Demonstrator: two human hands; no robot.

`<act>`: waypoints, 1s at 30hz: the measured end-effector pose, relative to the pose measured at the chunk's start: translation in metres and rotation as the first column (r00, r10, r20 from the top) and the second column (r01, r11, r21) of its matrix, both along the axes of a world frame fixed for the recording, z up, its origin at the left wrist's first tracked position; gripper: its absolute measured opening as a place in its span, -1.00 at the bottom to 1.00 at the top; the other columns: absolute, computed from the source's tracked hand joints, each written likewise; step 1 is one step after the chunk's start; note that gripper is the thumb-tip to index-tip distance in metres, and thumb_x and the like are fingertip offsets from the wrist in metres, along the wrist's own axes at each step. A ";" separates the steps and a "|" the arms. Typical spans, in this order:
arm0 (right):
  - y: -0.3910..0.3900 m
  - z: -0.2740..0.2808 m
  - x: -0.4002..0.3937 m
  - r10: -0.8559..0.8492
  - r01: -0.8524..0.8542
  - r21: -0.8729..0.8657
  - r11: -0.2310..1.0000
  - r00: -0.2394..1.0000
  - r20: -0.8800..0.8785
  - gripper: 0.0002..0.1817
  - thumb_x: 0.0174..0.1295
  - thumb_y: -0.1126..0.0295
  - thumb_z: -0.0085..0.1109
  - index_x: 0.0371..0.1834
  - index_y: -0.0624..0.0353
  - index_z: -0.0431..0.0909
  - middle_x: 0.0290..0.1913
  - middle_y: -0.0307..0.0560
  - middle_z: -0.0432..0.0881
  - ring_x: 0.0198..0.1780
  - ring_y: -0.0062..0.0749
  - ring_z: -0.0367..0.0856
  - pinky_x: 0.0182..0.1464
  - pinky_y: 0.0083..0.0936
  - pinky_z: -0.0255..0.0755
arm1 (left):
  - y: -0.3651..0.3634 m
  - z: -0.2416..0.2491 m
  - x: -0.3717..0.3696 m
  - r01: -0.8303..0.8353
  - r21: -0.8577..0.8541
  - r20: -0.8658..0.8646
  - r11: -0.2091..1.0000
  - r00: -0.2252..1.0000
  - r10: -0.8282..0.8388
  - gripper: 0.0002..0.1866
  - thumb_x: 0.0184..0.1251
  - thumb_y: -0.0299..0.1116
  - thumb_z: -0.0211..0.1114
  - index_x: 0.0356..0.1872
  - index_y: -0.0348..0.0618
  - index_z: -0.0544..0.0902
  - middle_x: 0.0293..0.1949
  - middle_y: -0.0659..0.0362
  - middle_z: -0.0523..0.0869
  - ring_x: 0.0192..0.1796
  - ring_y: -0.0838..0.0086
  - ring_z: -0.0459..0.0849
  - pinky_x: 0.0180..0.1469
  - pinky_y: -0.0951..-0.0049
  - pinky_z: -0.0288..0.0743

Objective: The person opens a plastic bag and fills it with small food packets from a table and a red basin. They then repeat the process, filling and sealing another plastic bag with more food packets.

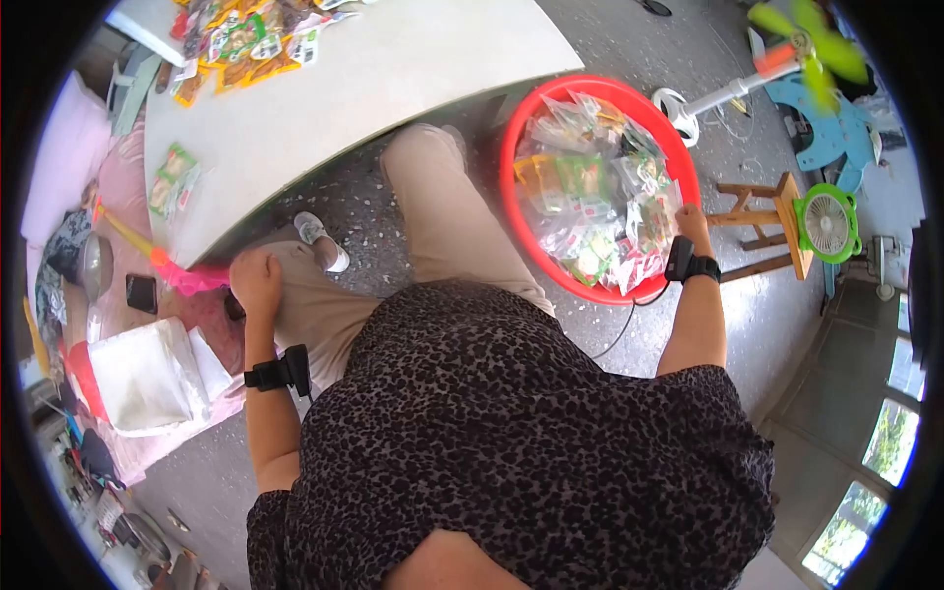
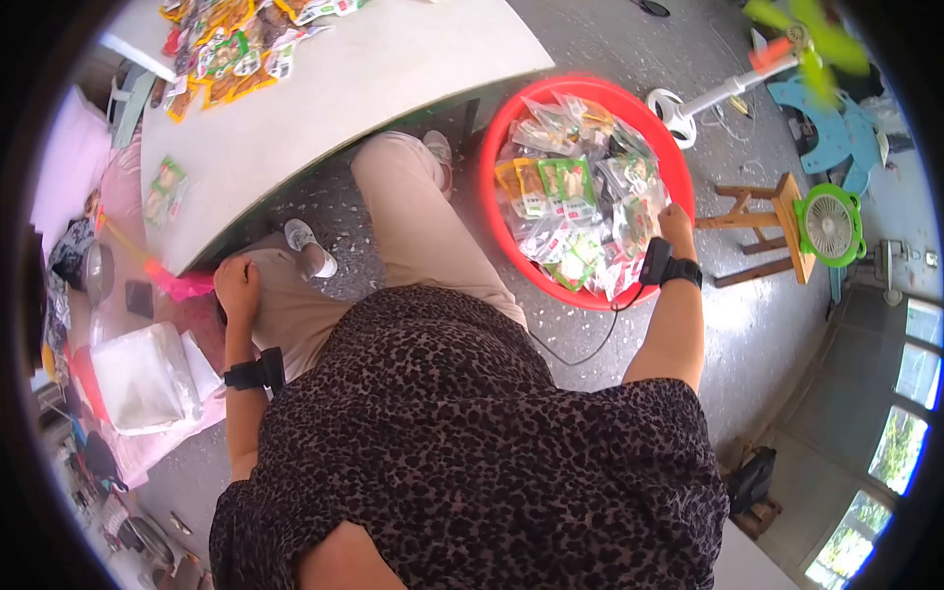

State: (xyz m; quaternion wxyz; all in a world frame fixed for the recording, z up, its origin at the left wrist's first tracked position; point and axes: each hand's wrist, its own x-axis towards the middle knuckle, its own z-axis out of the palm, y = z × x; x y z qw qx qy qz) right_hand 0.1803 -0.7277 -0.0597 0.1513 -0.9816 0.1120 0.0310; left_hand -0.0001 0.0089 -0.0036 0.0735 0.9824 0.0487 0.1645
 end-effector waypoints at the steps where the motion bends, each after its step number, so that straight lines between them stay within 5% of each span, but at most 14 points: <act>1: -0.001 -0.009 -0.001 0.042 -0.043 -0.045 0.998 0.999 -0.015 -0.81 -0.10 0.34 -0.07 -0.53 0.25 0.47 -0.47 0.18 0.52 -0.40 -0.02 0.51 -0.33 -0.29 0.36 | -0.005 0.004 0.000 -0.015 0.018 -0.008 1.000 1.000 0.015 -0.92 -0.13 -0.40 0.10 -0.58 -0.15 0.48 -0.49 0.09 0.53 -0.33 0.20 0.47 -0.26 0.25 0.29; 3: -0.003 -0.042 0.006 0.165 -0.181 -0.128 0.975 0.979 -0.123 -0.76 -0.02 0.36 -0.18 -0.48 0.26 0.47 -0.39 0.24 0.50 -0.33 0.11 0.47 -0.24 -0.17 0.35 | -0.007 0.010 0.001 -0.056 0.038 0.006 0.998 0.998 0.056 -0.93 -0.13 -0.39 0.10 -0.60 -0.15 0.48 -0.49 0.09 0.53 -0.33 0.21 0.48 -0.24 0.25 0.29; 4: 0.014 -0.050 0.002 0.162 -0.161 -0.126 0.979 0.987 -0.004 -0.75 0.00 0.37 -0.21 -0.49 0.29 0.47 -0.42 0.24 0.50 -0.33 0.12 0.47 -0.22 -0.15 0.35 | -0.008 0.010 0.001 -0.073 0.033 0.024 0.997 0.997 0.072 -0.93 -0.14 -0.39 0.10 -0.60 -0.15 0.47 -0.50 0.10 0.53 -0.32 0.21 0.48 -0.22 0.26 0.29; 5: -0.026 -0.117 0.024 0.149 -0.152 -0.050 0.987 0.987 -0.063 -0.86 -0.10 0.38 -0.03 -0.51 0.21 0.46 -0.66 -0.07 0.48 -0.62 -0.38 0.49 -0.54 -0.47 0.37 | -0.008 0.010 0.000 -0.079 0.043 0.044 0.996 0.996 0.077 -0.93 -0.14 -0.39 0.10 -0.60 -0.15 0.47 -0.50 0.10 0.53 -0.31 0.22 0.48 -0.20 0.26 0.29; 6: -0.004 -0.113 0.026 0.178 -0.177 0.029 0.984 0.984 -0.031 -0.88 -0.10 0.40 -0.03 -0.54 0.21 0.45 -0.68 -0.15 0.46 -0.64 -0.50 0.46 -0.57 -0.56 0.36 | -0.008 0.009 0.000 -0.080 0.049 0.062 0.996 0.995 0.077 -0.93 -0.14 -0.39 0.10 -0.60 -0.15 0.47 -0.50 0.11 0.53 -0.30 0.23 0.48 -0.18 0.27 0.28; 10: 0.122 -0.065 0.053 0.304 -0.327 0.256 0.910 0.945 0.125 -0.88 -0.07 0.42 0.00 -0.52 0.26 0.44 -0.63 -0.13 0.46 -0.61 -0.48 0.47 -0.54 -0.55 0.36 | -0.006 0.009 -0.003 -0.098 0.018 0.060 0.995 0.994 0.096 -0.93 -0.14 -0.39 0.10 -0.59 -0.13 0.46 -0.48 0.12 0.53 -0.26 0.25 0.47 -0.11 0.28 0.25; 12: 0.201 -0.014 0.061 0.353 -0.368 0.369 0.854 0.929 0.111 -0.86 -0.06 0.41 0.00 -0.49 0.26 0.45 -0.47 0.02 0.51 -0.38 -0.19 0.50 -0.31 -0.45 0.34 | -0.006 0.007 -0.004 -0.103 -0.031 0.075 0.994 0.992 0.105 -0.93 -0.14 -0.41 0.10 -0.58 -0.14 0.45 -0.44 0.10 0.53 -0.25 0.23 0.46 -0.10 0.26 0.25; 16: 0.337 0.044 0.062 0.559 -0.612 0.504 0.609 0.782 0.275 -0.87 0.00 0.45 -0.01 -0.41 0.26 0.46 -0.49 -0.02 0.50 -0.42 -0.39 0.47 -0.35 -0.56 0.33 | -0.004 0.011 -0.013 -0.173 -0.145 0.130 0.974 0.973 0.192 -0.91 -0.14 -0.44 0.10 -0.53 -0.17 0.46 -0.41 0.07 0.53 -0.24 0.20 0.46 -0.11 0.25 0.27; 19: 0.411 0.060 0.040 0.640 -0.704 0.500 0.504 0.694 0.331 -0.84 0.01 0.47 0.00 -0.34 0.29 0.42 -0.41 0.00 0.48 -0.37 -0.31 0.48 -0.31 -0.54 0.34 | 0.007 0.010 -0.021 -0.169 -0.229 0.275 0.959 0.933 0.231 -0.86 -0.15 -0.48 0.11 -0.47 -0.21 0.47 -0.38 0.06 0.52 -0.23 0.18 0.46 -0.14 0.26 0.31; 20: 0.427 0.056 0.034 0.681 -0.826 0.318 0.466 0.564 0.467 -0.84 -0.01 0.48 0.02 -0.34 0.29 0.41 -0.36 0.04 0.47 -0.29 -0.15 0.47 -0.26 -0.49 0.35 | 0.010 0.015 -0.023 -0.176 -0.244 0.312 0.954 0.917 0.249 -0.85 -0.16 -0.49 0.12 -0.45 -0.22 0.47 -0.37 0.06 0.52 -0.23 0.17 0.46 -0.15 0.26 0.32; 22: 0.451 0.054 0.021 0.696 -0.889 0.265 0.374 0.458 0.553 -0.83 -0.06 0.48 0.03 -0.35 0.24 0.43 -0.29 0.01 0.48 -0.14 -0.07 0.42 -0.14 -0.36 0.30 | 0.020 0.034 -0.034 -0.224 -0.189 0.410 0.956 0.867 0.284 -0.85 -0.13 -0.49 0.11 -0.44 -0.24 0.47 -0.37 0.05 0.51 -0.23 0.17 0.46 -0.15 0.27 0.32; 25: 0.463 0.043 0.009 0.758 -0.920 -0.015 0.391 0.313 0.573 -0.82 -0.13 0.48 0.05 -0.37 0.18 0.44 -0.22 -0.08 0.48 -0.03 -0.14 0.38 -0.04 -0.29 0.21 | 0.052 0.056 -0.052 -0.357 -0.164 0.487 0.920 0.781 0.390 -0.85 -0.09 -0.48 0.11 -0.42 -0.24 0.47 -0.36 0.02 0.51 -0.23 0.15 0.45 -0.15 0.27 0.32; 30: 0.466 0.035 0.008 0.771 -0.901 -0.044 0.432 0.343 0.537 -0.80 -0.16 0.44 0.05 -0.37 0.12 0.43 -0.19 -0.16 0.49 0.03 -0.19 0.34 0.02 -0.26 0.12 | 0.149 0.063 -0.116 -0.714 -0.153 0.511 0.684 0.535 0.673 -0.76 -0.01 -0.39 0.10 -0.28 -0.27 0.49 -0.28 -0.04 0.53 -0.17 0.11 0.45 -0.10 0.25 0.31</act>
